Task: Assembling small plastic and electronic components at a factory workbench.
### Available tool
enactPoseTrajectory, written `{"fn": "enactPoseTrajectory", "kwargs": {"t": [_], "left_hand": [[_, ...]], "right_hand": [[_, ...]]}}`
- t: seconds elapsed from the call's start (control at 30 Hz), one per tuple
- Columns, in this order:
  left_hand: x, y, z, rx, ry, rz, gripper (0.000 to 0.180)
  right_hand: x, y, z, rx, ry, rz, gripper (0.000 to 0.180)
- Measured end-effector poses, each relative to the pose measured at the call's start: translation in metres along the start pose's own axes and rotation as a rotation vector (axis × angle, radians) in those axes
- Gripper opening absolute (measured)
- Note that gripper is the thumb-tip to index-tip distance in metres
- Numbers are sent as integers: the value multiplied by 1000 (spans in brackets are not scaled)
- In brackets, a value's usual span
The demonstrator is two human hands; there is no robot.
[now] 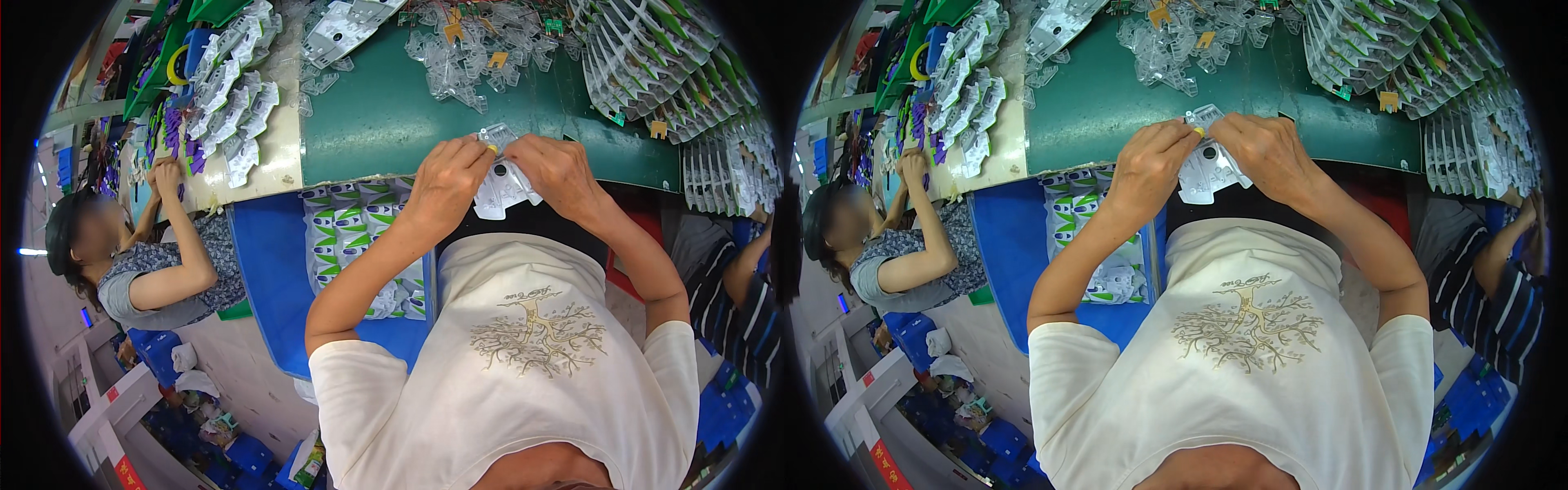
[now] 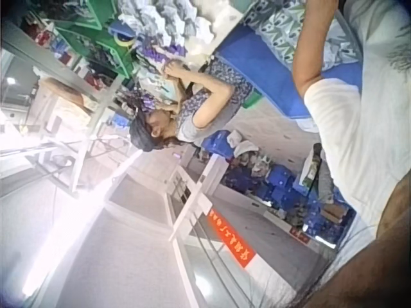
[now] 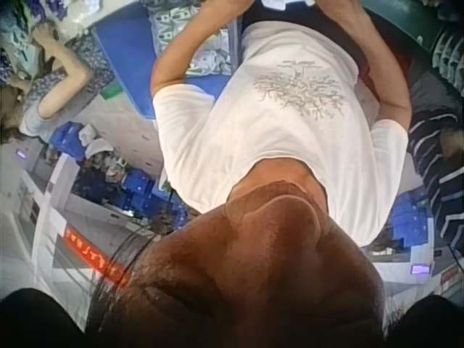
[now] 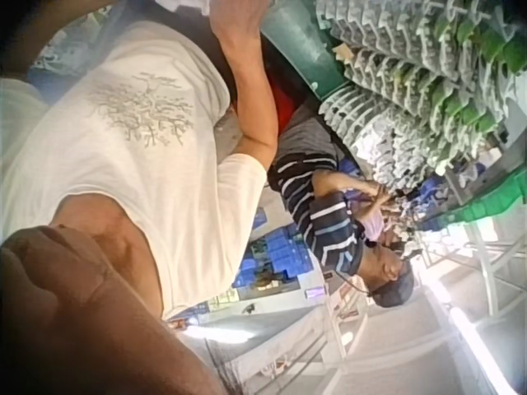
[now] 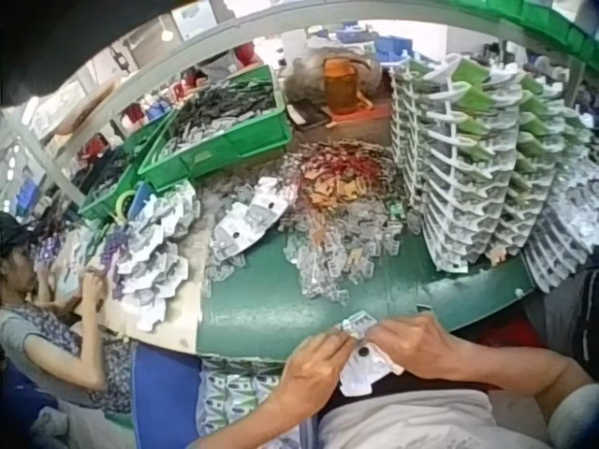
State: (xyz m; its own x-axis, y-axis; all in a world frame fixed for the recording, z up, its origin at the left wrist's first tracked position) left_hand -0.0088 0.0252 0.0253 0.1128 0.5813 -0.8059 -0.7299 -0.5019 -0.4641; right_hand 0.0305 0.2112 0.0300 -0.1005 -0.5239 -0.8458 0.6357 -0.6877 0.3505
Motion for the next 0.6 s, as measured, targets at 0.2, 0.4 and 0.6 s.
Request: {"fn": "enactPoseTrajectory", "kwargs": {"t": [0.2, 0.4, 0.6], "left_hand": [[6, 1, -7, 2, -67, 44, 24], [19, 3, -13, -117, -175, -187, 40], [13, 5, 4, -119, -33, -375, 65]], "right_hand": [[-8, 3, 4, 153, -46, 19, 11], [-24, 10, -4, 208, 53, 116, 26], [-26, 11, -5, 214, 70, 101, 33]]}}
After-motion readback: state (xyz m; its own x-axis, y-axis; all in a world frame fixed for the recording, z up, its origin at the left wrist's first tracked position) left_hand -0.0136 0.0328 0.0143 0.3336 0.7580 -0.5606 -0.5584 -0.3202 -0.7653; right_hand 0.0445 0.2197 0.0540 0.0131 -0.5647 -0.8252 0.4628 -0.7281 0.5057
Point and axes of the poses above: each hand's wrist, its own z-axis towards the middle knuckle, its own x-axis out of the palm, y = z × x, the point moved 2 cm from there along z, towards the middle knuckle, and after that the axes turned 8 degrees about -x, right-handed, at the moved point
